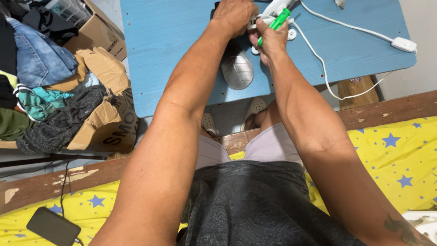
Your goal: The person uses a green screwdriver to remove screws and disassemble a small white electric fan on a blue table. They remove the fan blades, the front grille, and the rear housing, placing the separated parts on the table.
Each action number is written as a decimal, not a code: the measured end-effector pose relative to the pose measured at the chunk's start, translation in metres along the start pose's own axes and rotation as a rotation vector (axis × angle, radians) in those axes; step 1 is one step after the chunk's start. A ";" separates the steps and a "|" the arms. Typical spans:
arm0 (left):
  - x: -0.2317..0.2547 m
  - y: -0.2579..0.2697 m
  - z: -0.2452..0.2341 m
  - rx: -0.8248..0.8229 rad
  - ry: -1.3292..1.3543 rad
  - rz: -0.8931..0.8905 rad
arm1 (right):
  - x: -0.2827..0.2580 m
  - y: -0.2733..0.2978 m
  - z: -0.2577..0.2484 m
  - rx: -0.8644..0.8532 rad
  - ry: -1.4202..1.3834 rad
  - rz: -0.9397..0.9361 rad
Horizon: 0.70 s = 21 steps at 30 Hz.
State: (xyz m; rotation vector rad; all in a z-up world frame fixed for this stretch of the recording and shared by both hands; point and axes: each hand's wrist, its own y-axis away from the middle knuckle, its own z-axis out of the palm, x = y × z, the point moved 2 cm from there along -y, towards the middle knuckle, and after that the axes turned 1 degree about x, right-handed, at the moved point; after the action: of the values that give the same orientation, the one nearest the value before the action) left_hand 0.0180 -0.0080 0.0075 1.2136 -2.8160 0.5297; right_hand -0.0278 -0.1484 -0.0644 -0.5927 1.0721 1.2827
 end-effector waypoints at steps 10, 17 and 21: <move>-0.004 -0.006 0.018 -0.024 -0.019 -0.180 | 0.007 -0.018 -0.006 0.028 0.071 -0.083; -0.019 -0.010 0.025 0.086 -0.055 -0.132 | 0.001 -0.008 -0.008 0.037 0.160 -0.104; -0.021 -0.009 0.030 0.029 -0.100 -0.173 | -0.007 -0.002 -0.007 0.112 0.424 -0.079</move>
State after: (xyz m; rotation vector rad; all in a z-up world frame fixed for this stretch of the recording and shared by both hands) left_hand 0.0422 -0.0081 -0.0218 1.5129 -2.7540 0.5154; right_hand -0.0277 -0.1586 -0.0615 -0.8357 1.4429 1.0437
